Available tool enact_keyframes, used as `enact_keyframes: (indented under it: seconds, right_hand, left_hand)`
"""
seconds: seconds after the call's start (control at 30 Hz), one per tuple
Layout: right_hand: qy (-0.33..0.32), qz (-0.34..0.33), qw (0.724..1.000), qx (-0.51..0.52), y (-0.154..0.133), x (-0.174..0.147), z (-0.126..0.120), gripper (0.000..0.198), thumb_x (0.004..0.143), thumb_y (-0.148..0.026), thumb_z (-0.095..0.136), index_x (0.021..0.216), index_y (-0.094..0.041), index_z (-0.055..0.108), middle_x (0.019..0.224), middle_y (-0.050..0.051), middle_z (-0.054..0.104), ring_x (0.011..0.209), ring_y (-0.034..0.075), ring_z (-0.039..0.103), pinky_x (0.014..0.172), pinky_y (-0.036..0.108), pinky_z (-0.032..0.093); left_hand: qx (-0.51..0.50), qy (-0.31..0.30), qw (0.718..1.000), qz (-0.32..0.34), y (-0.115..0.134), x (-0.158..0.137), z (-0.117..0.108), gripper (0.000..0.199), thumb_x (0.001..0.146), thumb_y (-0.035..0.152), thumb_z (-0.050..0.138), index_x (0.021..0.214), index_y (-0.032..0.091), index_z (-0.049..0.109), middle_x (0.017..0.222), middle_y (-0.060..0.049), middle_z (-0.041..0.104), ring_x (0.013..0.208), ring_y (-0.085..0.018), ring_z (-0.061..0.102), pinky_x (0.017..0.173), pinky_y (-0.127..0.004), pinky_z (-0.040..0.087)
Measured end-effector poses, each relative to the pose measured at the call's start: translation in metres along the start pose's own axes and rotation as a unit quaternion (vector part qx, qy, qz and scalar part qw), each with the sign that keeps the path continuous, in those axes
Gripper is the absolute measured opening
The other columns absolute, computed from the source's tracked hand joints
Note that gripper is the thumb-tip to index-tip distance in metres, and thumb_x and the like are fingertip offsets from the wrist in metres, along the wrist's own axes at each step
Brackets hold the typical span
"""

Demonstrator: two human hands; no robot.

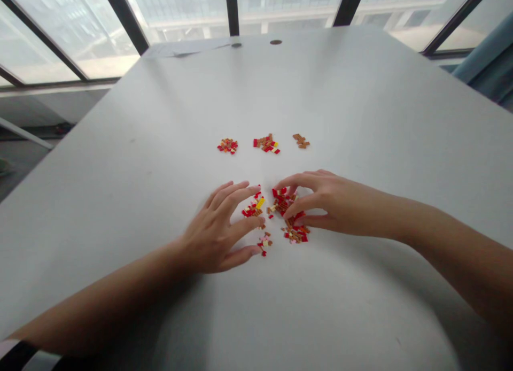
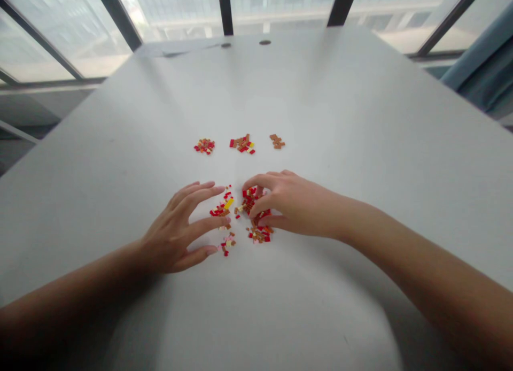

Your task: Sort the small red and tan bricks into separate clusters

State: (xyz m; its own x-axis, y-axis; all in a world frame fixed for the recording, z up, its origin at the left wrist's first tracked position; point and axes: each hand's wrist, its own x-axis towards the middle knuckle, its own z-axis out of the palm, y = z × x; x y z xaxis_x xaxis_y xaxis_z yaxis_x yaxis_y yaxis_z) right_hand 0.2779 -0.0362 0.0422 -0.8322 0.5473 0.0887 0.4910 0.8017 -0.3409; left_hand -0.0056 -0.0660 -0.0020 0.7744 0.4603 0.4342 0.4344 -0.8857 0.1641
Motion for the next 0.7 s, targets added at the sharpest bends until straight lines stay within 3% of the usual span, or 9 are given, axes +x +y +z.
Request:
enact_keyframes:
  seconds: [0.17,0.5,0.7]
  right_hand:
    - [0.012,0.005,1.0,-0.006,0.0,-0.001,-0.002,0.02,0.09,-0.022,0.064,0.098,-0.032,0.079,0.129,0.01,0.066,0.109,0.026,0.067,0.097,0.053,0.05]
    - [-0.009,0.013,0.999,-0.034,-0.006,0.002,-0.002,0.015,0.088,-0.023,0.065,0.095,-0.027,0.078,0.129,0.012,0.066,0.107,0.028,0.068,0.094,0.052,0.051]
    - [-0.012,0.007,1.0,-0.022,-0.01,0.003,-0.002,0.016,0.089,-0.025,0.064,0.096,-0.028,0.078,0.128,0.012,0.066,0.106,0.028,0.068,0.094,0.053,0.05]
  left_hand:
    - [0.006,-0.005,1.0,0.004,-0.001,-0.001,0.001,0.039,0.098,0.043,0.05,0.125,0.018,0.06,0.145,-0.017,0.051,0.145,-0.032,0.039,0.121,-0.056,0.03]
    - [0.004,-0.011,1.0,0.006,-0.002,0.001,0.001,0.038,0.096,0.043,0.054,0.123,0.018,0.062,0.142,-0.017,0.056,0.141,-0.031,0.045,0.12,-0.054,0.031]
    - [0.015,0.008,0.999,0.029,-0.001,0.004,-0.002,0.028,0.096,0.04,0.056,0.112,0.02,0.066,0.138,-0.015,0.06,0.137,-0.028,0.049,0.118,-0.05,0.035]
